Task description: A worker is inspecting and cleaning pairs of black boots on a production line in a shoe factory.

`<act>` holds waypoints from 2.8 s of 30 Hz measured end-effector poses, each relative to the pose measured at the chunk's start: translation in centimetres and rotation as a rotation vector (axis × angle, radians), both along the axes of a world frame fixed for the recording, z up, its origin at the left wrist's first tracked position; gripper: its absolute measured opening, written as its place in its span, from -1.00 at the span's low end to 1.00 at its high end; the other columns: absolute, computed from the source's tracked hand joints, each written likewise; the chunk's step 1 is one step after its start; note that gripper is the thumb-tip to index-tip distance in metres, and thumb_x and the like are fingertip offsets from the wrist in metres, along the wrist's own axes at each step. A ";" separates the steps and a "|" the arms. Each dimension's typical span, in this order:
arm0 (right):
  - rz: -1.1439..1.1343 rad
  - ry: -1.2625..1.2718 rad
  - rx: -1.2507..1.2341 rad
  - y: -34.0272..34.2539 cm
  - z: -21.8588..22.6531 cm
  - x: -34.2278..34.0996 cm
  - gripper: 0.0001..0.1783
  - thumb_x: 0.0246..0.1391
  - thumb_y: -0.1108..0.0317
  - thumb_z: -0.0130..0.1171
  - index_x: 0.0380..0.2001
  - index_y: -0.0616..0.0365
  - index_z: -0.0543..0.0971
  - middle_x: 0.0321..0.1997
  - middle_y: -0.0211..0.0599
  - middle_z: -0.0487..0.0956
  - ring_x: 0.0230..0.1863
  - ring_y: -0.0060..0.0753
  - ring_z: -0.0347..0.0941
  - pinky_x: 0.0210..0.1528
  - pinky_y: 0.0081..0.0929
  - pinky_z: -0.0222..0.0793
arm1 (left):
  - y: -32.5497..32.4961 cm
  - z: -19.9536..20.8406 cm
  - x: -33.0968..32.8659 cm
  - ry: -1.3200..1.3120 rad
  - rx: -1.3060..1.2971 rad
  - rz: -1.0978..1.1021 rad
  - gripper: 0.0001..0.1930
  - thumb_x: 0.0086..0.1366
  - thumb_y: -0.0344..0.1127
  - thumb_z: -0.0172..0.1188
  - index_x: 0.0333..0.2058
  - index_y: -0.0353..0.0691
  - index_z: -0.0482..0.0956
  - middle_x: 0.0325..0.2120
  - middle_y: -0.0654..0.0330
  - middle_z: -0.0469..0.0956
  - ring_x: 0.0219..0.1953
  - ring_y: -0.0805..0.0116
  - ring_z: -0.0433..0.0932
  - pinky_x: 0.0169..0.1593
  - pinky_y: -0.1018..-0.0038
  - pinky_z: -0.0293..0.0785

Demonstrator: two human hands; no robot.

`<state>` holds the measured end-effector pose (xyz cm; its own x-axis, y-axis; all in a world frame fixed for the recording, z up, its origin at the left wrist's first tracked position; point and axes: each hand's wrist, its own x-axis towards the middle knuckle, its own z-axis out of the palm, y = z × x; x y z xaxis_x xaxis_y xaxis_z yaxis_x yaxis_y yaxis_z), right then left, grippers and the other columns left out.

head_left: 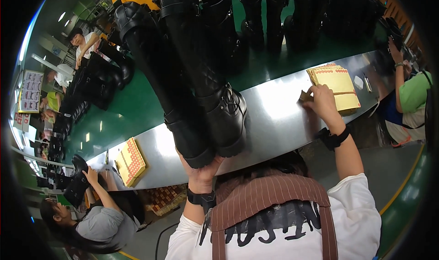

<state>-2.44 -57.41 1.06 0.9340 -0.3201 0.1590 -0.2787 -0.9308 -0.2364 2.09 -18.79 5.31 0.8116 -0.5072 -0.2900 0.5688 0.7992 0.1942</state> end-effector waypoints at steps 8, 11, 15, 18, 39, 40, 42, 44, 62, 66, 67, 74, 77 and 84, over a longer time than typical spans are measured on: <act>0.517 -0.329 1.076 14.5 9.2 0.4 -0.71 0.16 0.18 0.24 -0.33 0.24 0.62 -0.44 -0.14 0.55 -0.42 -0.18 0.51 -0.34 -0.33 0.38 | -0.3 0.2 0.0 -0.017 -0.105 -0.023 -0.29 0.32 0.30 -0.10 0.25 -0.09 0.33 0.24 0.09 0.36 0.24 -0.02 0.37 0.21 -0.09 0.37; 0.554 -0.417 0.852 16.4 9.6 1.3 -0.73 0.13 0.19 0.23 -0.45 0.19 0.63 -0.51 -0.09 0.55 -0.47 -0.03 0.46 -0.37 -0.23 0.35 | -0.1 -0.1 -0.1 -0.001 -0.055 0.022 -0.31 0.33 0.27 -0.08 0.25 -0.08 0.32 0.24 0.11 0.35 0.25 -0.02 0.36 0.23 -0.06 0.36; 0.506 -0.149 0.221 14.1 8.1 0.9 -0.76 0.04 0.20 0.29 -0.55 0.11 0.60 -0.62 -0.24 0.52 -0.55 -0.14 0.46 -0.39 -0.28 0.31 | 0.4 -0.3 -0.3 -0.005 -0.004 0.065 -0.33 0.34 0.25 -0.07 0.24 -0.10 0.34 0.22 0.11 0.38 0.23 -0.01 0.38 0.23 -0.02 0.38; 0.445 -0.485 0.463 14.3 7.6 0.7 -0.75 0.04 0.18 0.30 -0.55 0.12 0.60 -0.61 -0.23 0.51 -0.54 -0.14 0.46 -0.40 -0.27 0.28 | 0.5 -0.4 -0.3 -0.031 0.025 0.034 -0.33 0.34 0.25 -0.08 0.23 -0.11 0.34 0.22 0.11 0.39 0.22 0.01 0.40 0.22 0.00 0.39; 0.490 -0.182 0.212 13.6 8.4 5.1 -0.72 0.07 0.13 0.30 -0.40 0.14 0.68 -0.60 -0.20 0.54 -0.52 -0.07 0.48 -0.39 -0.24 0.37 | 0.9 0.0 -0.1 -0.005 0.054 0.082 -0.34 0.35 0.26 -0.09 0.22 -0.12 0.35 0.19 0.10 0.40 0.19 0.03 0.42 0.19 0.01 0.44; 0.563 -0.315 0.386 13.6 8.5 4.8 -0.72 0.07 0.13 0.30 -0.41 0.15 0.67 -0.59 -0.19 0.55 -0.51 -0.08 0.48 -0.40 -0.25 0.36 | 1.0 0.0 0.0 -0.004 0.042 0.084 -0.34 0.35 0.25 -0.09 0.22 -0.12 0.35 0.19 0.10 0.41 0.19 0.04 0.43 0.19 0.02 0.44; 0.652 -0.447 0.718 14.0 8.7 4.0 -0.70 0.06 0.12 0.31 -0.44 0.16 0.66 -0.56 -0.19 0.56 -0.49 -0.11 0.49 -0.40 -0.27 0.35 | 1.0 -0.1 0.2 -0.025 0.055 0.070 -0.34 0.35 0.25 -0.08 0.21 -0.11 0.36 0.18 0.11 0.42 0.19 0.04 0.43 0.19 0.02 0.44; 0.718 -0.420 0.564 14.9 8.9 3.9 -0.65 0.03 0.08 0.34 -0.41 0.20 0.65 -0.50 -0.18 0.57 -0.40 -0.15 0.50 -0.35 -0.35 0.36 | 1.0 -0.1 0.3 -0.074 0.060 0.024 -0.35 0.34 0.26 -0.09 0.19 -0.11 0.37 0.16 0.13 0.43 0.18 0.05 0.44 0.17 0.01 0.45; 0.411 -0.657 0.046 14.3 10.7 5.5 -0.66 -0.15 0.22 0.46 -0.65 0.17 0.52 -0.62 -0.27 0.45 -0.49 -0.18 0.39 -0.41 -0.25 0.21 | 1.9 0.2 0.2 -0.001 -0.110 -0.005 -0.27 0.28 0.36 -0.20 0.22 -0.02 0.36 0.13 0.13 0.45 0.15 0.04 0.46 0.05 -0.07 0.50; 0.059 0.071 0.187 6.3 5.0 3.0 -0.46 0.03 -0.10 0.28 -0.52 0.28 0.66 -0.54 0.04 0.60 -0.46 0.09 0.55 -0.37 -0.14 0.41 | 2.3 -0.3 0.1 -0.042 -0.090 -0.053 -0.26 0.28 0.36 -0.21 0.24 -0.01 0.35 0.15 0.12 0.44 0.17 0.04 0.44 0.07 -0.06 0.47; 0.023 0.128 0.179 5.4 3.3 1.9 -0.43 -0.02 -0.15 0.30 -0.51 0.27 0.67 -0.54 0.06 0.60 -0.41 0.08 0.57 -0.32 -0.17 0.45 | 2.3 -0.5 0.1 -0.033 -0.083 -0.059 -0.26 0.28 0.36 -0.21 0.24 -0.01 0.35 0.16 0.12 0.44 0.17 0.04 0.43 0.08 -0.06 0.47; 0.328 -0.354 0.113 5.2 7.1 3.0 -0.04 -0.35 0.39 0.57 0.23 0.13 0.36 0.13 -0.08 0.46 0.17 -0.03 0.38 0.19 -0.23 0.33 | 5.0 -4.0 -0.4 -0.592 0.590 -0.008 -0.30 0.29 0.27 -0.15 0.20 -0.12 0.39 0.11 0.09 0.50 0.10 0.10 0.51 0.05 0.03 0.53; 0.632 -0.551 0.197 7.1 15.2 6.2 0.22 -0.43 0.47 0.56 0.38 0.18 0.15 0.39 -0.08 0.26 0.40 -0.06 0.18 0.43 -0.25 0.09 | 7.0 -6.3 -0.1 -0.067 -0.111 -0.067 -0.35 0.29 0.16 -0.06 0.15 -0.26 0.43 0.02 0.02 0.56 -0.01 0.11 0.60 0.03 0.12 0.59; 1.209 -0.419 0.021 15.0 28.6 8.6 0.27 -0.52 0.60 0.37 0.42 0.19 0.04 0.49 -0.05 0.09 0.53 -0.05 -0.10 0.53 -0.10 -0.23 | 10.4 -8.9 0.0 -0.222 0.078 -0.228 -0.54 0.31 -0.15 0.06 0.05 -0.38 0.50 -0.08 -0.04 0.62 -0.11 0.17 0.66 0.03 0.25 0.62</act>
<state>6.16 -42.37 29.71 0.5113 0.6873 0.5159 0.8372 -0.5338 -0.1186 2.11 -8.35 -3.63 0.7272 -0.6664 -0.1643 0.6686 0.6337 0.3892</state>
